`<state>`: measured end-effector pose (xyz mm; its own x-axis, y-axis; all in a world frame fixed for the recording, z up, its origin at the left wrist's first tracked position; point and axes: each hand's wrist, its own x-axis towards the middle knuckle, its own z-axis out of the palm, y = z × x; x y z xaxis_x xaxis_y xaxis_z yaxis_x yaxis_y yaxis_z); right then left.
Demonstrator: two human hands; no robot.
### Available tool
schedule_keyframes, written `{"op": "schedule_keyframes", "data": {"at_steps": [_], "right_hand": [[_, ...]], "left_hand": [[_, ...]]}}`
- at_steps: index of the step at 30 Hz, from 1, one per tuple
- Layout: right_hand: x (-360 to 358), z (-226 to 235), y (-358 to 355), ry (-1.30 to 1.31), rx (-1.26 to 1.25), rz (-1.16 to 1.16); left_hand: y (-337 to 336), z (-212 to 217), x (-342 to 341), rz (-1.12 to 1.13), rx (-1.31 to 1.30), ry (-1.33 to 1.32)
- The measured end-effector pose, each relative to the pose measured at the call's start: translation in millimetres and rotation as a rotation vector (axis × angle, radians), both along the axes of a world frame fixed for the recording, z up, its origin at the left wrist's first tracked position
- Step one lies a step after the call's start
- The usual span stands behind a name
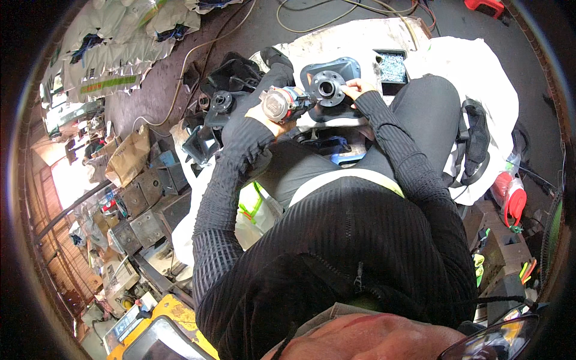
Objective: The person removes their glasses and then sits on the floor to work on a mechanical part. They use a cordless drill to fasten screws into the part, repeatedly picking up screws and operating the drill.
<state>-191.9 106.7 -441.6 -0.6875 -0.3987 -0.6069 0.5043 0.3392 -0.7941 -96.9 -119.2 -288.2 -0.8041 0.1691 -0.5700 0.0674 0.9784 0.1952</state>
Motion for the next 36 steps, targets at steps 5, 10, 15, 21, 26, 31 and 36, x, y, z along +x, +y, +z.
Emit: {"op": "schedule_keyframes", "data": {"at_steps": [5, 10, 15, 21, 26, 31, 36], "right_hand": [[-0.3, -15.4, -0.4, 0.161, 0.069, 0.020], [3.6, -2.3, -8.7, 0.186, 0.060, 0.067], [6.7, -15.7, 1.6, 0.239, 0.073, 0.026], [-1.3, -24.8, 5.6, 0.291, 0.042, -0.063], [0.2, 48.3, -6.5, 1.027, 0.088, 0.221], [4.3, 42.1, -32.2, 1.145, 0.207, 0.711], [-1.4, 25.2, -37.3, 1.165, 0.202, 0.654]], "left_hand": [[4.5, 2.2, -22.0, -0.093, 0.078, -0.035], [-55.8, -94.7, 5.6, 0.312, 0.479, -0.095], [32.9, -22.4, 0.5, 0.217, -0.157, -0.415], [5.3, 30.6, -18.5, 0.778, 0.262, -0.378], [-13.5, 28.9, 10.5, 0.930, 0.696, 0.028], [-11.5, 32.4, 14.6, 1.009, 0.687, -0.128], [-3.7, 35.7, 17.8, 1.002, 0.677, -0.114]]}}
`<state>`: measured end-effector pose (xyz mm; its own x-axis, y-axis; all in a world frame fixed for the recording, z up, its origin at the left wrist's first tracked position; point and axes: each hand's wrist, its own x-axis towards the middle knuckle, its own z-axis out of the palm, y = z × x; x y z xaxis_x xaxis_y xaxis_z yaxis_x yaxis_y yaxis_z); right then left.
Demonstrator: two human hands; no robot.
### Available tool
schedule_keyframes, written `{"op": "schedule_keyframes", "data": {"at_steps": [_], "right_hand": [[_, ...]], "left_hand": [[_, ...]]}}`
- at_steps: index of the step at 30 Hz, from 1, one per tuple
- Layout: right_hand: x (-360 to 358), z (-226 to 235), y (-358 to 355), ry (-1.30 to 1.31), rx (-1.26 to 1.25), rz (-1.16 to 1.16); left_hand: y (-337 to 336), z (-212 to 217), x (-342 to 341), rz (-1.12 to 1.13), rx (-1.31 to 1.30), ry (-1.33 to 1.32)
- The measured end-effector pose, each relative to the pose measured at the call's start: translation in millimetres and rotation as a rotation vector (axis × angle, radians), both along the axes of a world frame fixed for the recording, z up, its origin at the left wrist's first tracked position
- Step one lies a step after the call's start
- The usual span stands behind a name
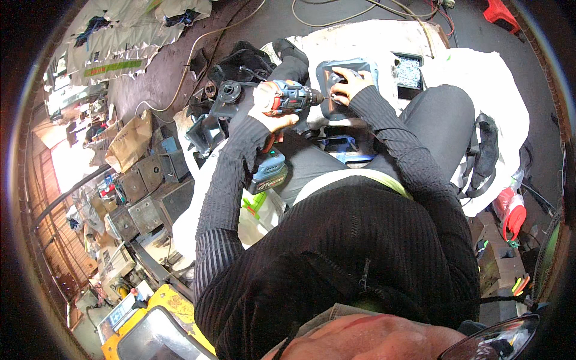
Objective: The person removes their glasses and then sits on the floor to work on a mechanical part. They use a cordless drill to fasten screws into the part, repeatedly picking up screws and operating the drill.
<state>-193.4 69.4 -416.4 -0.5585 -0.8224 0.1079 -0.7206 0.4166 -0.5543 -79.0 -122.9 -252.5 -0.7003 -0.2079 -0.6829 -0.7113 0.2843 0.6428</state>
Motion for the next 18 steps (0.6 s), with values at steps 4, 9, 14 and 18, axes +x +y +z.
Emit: {"op": "schedule_keyframes", "data": {"at_steps": [4, 9, 14, 18], "right_hand": [[5.0, -0.6, -0.7, 0.008, -0.084, -0.001], [4.2, 0.1, 0.3, -0.011, -0.071, -0.025], [5.6, 1.3, 3.4, 0.017, -0.119, -0.004], [5.7, 1.2, 3.7, 0.029, -0.120, -0.012]], "left_hand": [[-1.9, -5.0, -2.4, -0.165, -0.072, 0.138], [0.4, -6.1, -11.9, -0.317, -0.153, -0.023], [9.2, 5.1, -17.6, -0.387, -0.231, -0.045], [1.0, -14.7, 1.9, -0.191, -0.114, 0.007]]}}
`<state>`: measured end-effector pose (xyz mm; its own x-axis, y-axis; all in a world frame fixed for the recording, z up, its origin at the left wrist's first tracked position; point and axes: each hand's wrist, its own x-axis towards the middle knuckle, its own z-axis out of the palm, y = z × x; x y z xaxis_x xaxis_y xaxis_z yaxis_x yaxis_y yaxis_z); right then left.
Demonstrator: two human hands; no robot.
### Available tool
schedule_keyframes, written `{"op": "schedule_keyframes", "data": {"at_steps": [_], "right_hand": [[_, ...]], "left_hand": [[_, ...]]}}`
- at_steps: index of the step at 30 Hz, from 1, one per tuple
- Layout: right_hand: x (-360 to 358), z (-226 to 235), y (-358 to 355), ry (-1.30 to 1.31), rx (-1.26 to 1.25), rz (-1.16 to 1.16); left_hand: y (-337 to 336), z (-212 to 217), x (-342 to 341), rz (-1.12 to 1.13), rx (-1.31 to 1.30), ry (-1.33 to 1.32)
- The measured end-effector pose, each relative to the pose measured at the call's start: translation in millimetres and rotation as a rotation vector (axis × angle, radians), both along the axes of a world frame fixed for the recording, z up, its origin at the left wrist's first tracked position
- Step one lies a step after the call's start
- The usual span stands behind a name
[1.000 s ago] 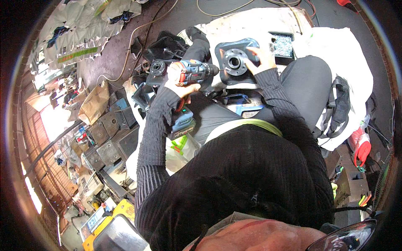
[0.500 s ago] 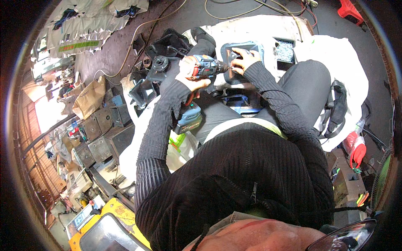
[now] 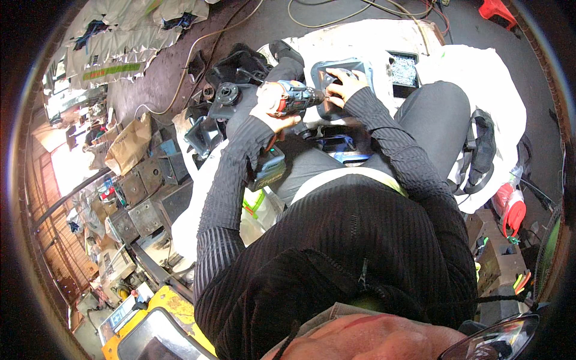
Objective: The person removes their glasses and then sits on the floor to work on a mechanical part. They use a cordless drill to fasten screws into the part, repeatedly picking up screws and operating the drill.
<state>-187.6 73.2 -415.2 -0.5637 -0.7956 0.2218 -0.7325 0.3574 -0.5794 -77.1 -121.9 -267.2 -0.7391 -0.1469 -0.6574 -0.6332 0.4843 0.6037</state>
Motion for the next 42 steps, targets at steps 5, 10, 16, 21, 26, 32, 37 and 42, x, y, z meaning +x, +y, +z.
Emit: {"op": "schedule_keyframes", "data": {"at_steps": [5, 10, 16, 21, 26, 32, 37, 42], "right_hand": [[0.9, 1.4, 0.5, 0.010, -0.001, -0.003], [2.8, 0.8, 1.1, 0.013, -0.009, -0.014], [2.8, 2.1, 2.3, 0.020, -0.002, 0.001], [3.2, 4.5, 13.6, -0.148, -0.129, -0.100], [-10.7, -27.2, 42.8, -0.768, -0.165, -0.594], [-11.5, -35.5, 26.0, -0.909, 0.127, -0.504], [-8.0, -21.4, 28.6, -0.879, 0.032, -0.522], [-12.5, -16.1, 31.3, -0.953, 0.071, -0.456]], "left_hand": [[-3.7, 2.0, -5.6, -0.179, -0.070, 0.049], [-5.4, -4.6, -5.5, -0.368, -0.223, -0.013], [5.7, -17.1, -6.7, -0.679, -0.518, -0.172], [8.7, -21.2, -18.4, -0.745, -0.567, -0.089], [31.2, 16.7, -47.1, -0.782, -0.589, -0.318], [-6.3, -43.7, -40.9, -0.937, -0.462, -0.007], [-14.6, -43.3, -49.9, -0.887, -0.363, 0.004], [-2.3, -13.9, -58.9, -1.008, -0.485, 0.230]]}}
